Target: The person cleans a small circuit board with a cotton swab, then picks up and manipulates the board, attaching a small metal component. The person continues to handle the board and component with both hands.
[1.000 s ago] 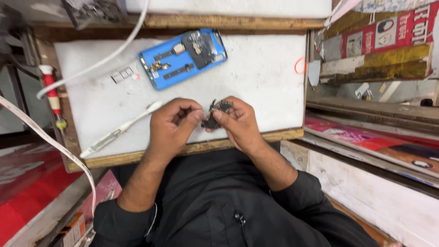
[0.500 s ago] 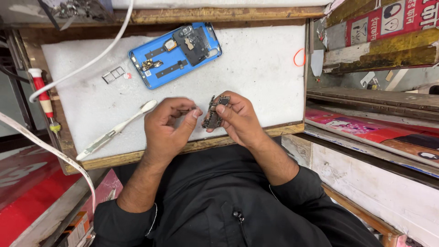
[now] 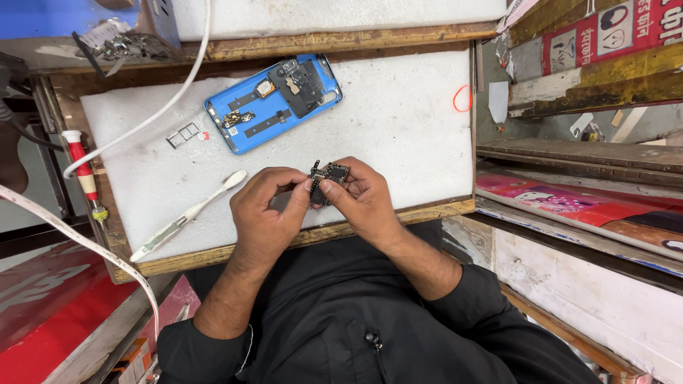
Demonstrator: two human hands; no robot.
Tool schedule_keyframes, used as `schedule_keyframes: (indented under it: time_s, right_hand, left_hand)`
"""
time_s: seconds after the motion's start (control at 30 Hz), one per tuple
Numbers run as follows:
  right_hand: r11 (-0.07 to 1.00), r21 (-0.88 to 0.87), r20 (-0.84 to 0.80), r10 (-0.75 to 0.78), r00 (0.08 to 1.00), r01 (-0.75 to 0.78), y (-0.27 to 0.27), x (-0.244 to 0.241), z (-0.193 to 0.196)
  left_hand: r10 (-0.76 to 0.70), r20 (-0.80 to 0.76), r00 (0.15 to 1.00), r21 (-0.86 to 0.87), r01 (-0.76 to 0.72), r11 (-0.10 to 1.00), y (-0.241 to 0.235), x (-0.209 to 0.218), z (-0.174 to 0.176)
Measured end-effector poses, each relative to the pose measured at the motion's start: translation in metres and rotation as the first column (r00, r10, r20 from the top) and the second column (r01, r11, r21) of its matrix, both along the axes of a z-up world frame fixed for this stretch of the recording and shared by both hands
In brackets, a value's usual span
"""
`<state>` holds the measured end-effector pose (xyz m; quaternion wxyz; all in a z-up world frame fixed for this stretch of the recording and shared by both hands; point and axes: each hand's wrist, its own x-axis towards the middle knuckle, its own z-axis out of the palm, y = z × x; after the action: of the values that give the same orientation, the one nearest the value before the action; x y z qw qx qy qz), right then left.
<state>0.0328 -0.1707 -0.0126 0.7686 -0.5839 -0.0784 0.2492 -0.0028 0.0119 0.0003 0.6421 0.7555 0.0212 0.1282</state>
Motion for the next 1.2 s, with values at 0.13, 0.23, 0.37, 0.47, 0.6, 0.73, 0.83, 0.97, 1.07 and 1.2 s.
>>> schedule_keyframes:
  time_s: [0.13,0.23,0.37,0.47,0.6,0.73,0.83,0.97,1.07,1.2]
  right_hand:
    - [1.0,-0.023,0.031,0.004,1.0,-0.003,0.001,-0.001,-0.003]
    - [1.0,-0.023,0.038,-0.003,0.999,0.004,0.002,-0.001,-0.004]
    - [0.999,-0.043,0.043,0.004,0.999,-0.002,0.003,-0.001,-0.003]
    - [0.999,-0.03,0.011,0.015,1.0,-0.015,0.002,0.0,0.0]
    - [1.0,-0.023,-0.019,0.017,1.0,-0.018,0.001,0.002,0.001]
    - [0.999,-0.035,-0.005,0.026,1.0,-0.026,-0.001,0.001,0.002]
    - [0.998,-0.054,0.002,0.021,1.0,-0.021,-0.002,0.001,0.003]
    - [0.996,-0.09,0.021,0.011,1.0,-0.009,0.0,0.0,0.004]
    - [0.988,-0.149,0.087,0.046,0.995,-0.032,0.001,-0.002,0.005]
    - [0.99,-0.133,0.107,0.051,0.993,-0.037,0.003,-0.004,0.006]
  left_hand:
    - [0.007,0.024,1.0,0.051,-0.008,0.999,0.001,0.0,0.0]
    - [0.007,0.039,0.999,0.081,-0.01,0.997,0.0,0.001,0.0]
    - [0.029,0.056,0.998,0.127,-0.036,0.991,0.0,0.0,0.001]
    - [0.04,0.085,0.996,0.16,-0.054,0.986,-0.002,0.0,0.001]
    - [0.048,0.105,0.993,0.181,-0.066,0.981,-0.004,0.0,0.002]
    - [0.027,0.06,0.998,0.184,-0.037,0.982,-0.003,0.0,0.003]
    - [0.0,0.047,0.999,0.2,-0.009,0.98,-0.001,0.002,0.005]
    - [-0.032,-0.082,0.996,0.16,0.045,0.986,0.007,0.007,0.01]
    - [-0.086,-0.32,0.943,-0.064,0.069,0.996,0.014,0.01,0.016]
    - [-0.114,-0.433,0.894,-0.034,0.11,0.993,0.022,0.009,0.025]
